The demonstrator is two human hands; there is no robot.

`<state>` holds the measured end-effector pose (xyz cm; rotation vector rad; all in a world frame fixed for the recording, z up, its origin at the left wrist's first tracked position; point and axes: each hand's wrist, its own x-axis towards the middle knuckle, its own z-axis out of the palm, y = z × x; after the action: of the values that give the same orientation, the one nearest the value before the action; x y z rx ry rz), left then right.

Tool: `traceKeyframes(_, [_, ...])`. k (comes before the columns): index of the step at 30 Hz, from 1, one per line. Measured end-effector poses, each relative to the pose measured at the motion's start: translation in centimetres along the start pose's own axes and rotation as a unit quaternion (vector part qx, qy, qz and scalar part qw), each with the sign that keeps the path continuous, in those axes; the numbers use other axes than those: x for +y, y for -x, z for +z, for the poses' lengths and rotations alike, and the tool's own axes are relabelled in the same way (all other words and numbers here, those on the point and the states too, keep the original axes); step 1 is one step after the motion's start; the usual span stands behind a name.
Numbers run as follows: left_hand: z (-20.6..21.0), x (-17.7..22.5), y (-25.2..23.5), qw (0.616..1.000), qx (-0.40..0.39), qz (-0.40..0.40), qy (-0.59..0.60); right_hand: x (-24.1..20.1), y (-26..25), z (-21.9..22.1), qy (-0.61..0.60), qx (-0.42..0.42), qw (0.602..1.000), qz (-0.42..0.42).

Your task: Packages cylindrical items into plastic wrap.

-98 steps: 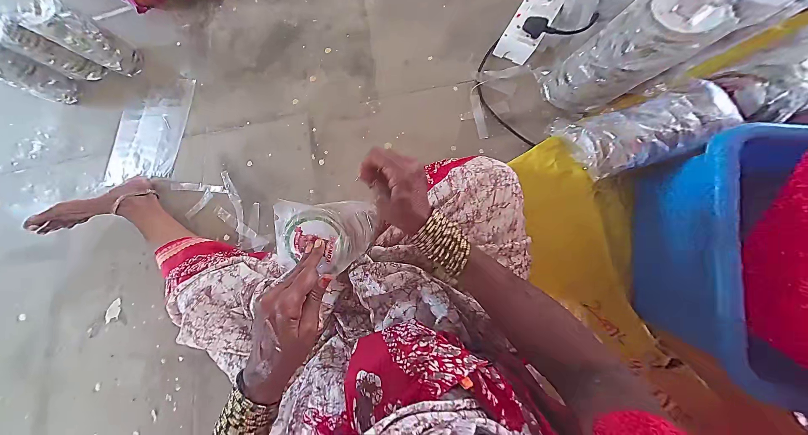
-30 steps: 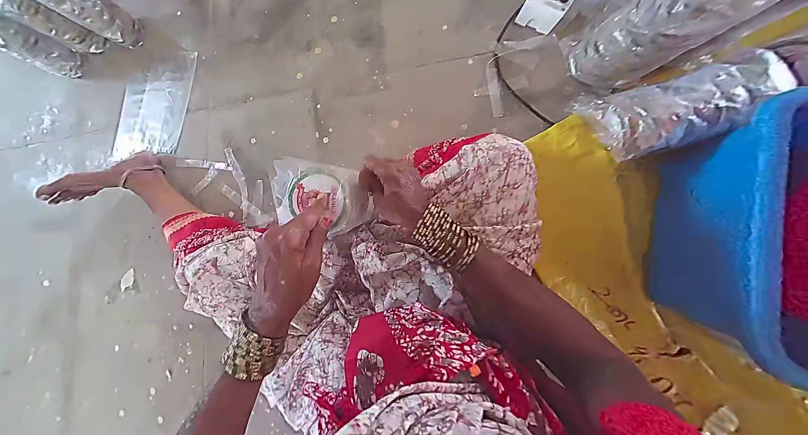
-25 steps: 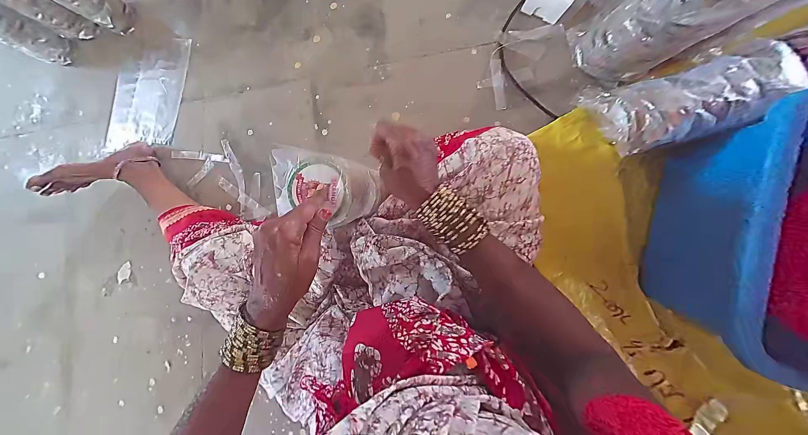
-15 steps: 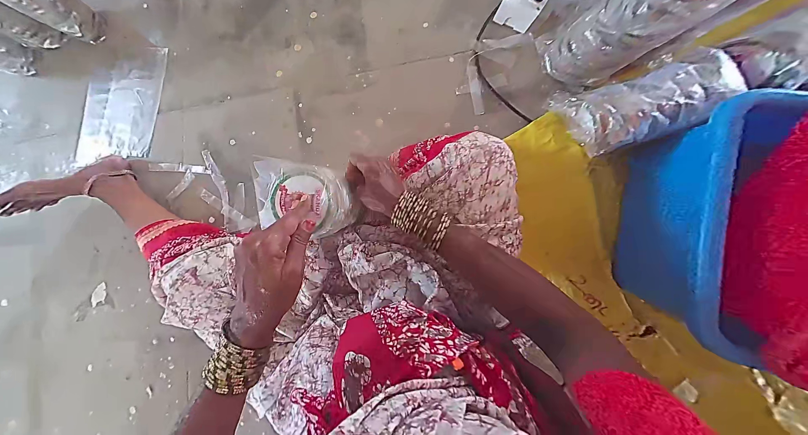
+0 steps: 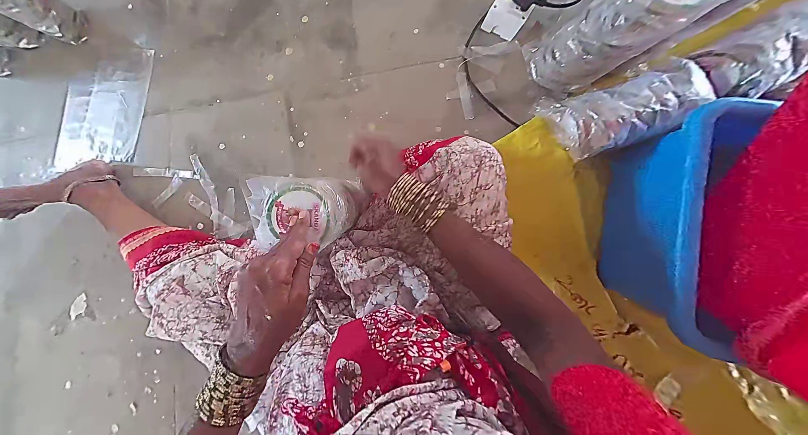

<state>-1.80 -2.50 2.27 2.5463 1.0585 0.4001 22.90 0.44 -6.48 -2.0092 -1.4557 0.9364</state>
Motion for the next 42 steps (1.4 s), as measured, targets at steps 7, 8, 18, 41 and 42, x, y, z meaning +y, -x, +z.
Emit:
traceKeyframes(7, [0.2, -0.2, 0.1, 1.000, -0.006, 0.004, 0.008, -0.2, -1.0, 0.9, 0.046, -0.059, 0.997, -0.009])
traceKeyframes(8, [0.1, -0.3, 0.2, 1.000, -0.009, 0.001, 0.009, -0.4, -0.8, 1.3, 0.051, -0.075, 0.996, -0.002])
traceKeyframes(18, [0.2, 0.1, -0.1, 1.000, -0.025, 0.005, 0.014, 1.3, -2.5, 1.8, 0.087, -0.138, 0.987, 0.005])
traceKeyframes(41, [0.8, 1.3, 0.3, 0.999, -0.040, 0.035, -0.002, -1.2, -5.0, -1.6, -0.031, 0.005, 0.999, -0.037])
traceKeyframes(42, [0.8, 1.4, 0.3, 0.998, -0.048, 0.033, 0.002, -2.2, -5.2, -1.9, -0.068, -0.002, 0.994, -0.080])
